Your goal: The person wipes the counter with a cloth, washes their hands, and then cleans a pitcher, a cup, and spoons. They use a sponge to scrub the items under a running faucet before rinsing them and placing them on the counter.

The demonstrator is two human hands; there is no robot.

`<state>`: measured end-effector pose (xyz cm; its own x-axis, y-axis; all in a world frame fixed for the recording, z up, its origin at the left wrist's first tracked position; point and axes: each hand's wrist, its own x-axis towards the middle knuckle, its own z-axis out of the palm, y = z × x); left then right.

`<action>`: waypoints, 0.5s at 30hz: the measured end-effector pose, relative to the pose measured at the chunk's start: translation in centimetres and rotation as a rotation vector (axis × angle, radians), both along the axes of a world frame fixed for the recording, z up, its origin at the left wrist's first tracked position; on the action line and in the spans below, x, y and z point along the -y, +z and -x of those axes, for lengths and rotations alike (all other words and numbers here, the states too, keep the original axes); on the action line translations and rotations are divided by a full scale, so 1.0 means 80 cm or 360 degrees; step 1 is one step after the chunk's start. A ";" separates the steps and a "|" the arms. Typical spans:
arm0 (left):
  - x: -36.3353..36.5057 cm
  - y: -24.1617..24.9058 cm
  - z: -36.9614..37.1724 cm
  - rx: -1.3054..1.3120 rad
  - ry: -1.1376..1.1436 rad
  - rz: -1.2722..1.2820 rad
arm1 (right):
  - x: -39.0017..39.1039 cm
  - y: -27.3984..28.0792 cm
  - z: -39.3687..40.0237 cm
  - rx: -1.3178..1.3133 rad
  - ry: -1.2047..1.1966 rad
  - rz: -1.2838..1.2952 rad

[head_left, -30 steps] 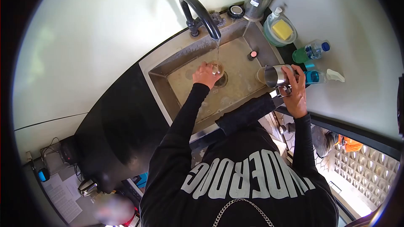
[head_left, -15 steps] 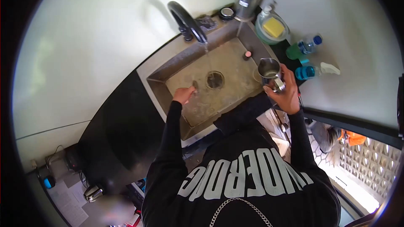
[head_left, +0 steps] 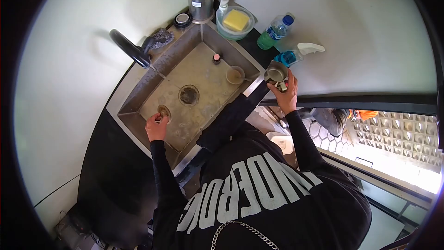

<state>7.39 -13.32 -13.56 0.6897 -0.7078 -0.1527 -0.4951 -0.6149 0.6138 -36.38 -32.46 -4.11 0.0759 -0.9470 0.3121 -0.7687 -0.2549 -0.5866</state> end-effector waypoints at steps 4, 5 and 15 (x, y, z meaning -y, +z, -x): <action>0.010 0.003 0.004 -0.0032 -0.0068 -0.0028 | -0.005 -0.035 0.022 0.0195 -0.0092 -0.0146; 0.013 0.004 0.005 -0.0012 -0.0077 -0.0047 | -0.005 -0.041 0.025 0.0238 -0.0086 -0.0177; 0.022 0.003 0.001 0.0104 -0.0148 -0.0011 | 0.000 -0.078 0.028 0.0192 -0.0035 -0.0177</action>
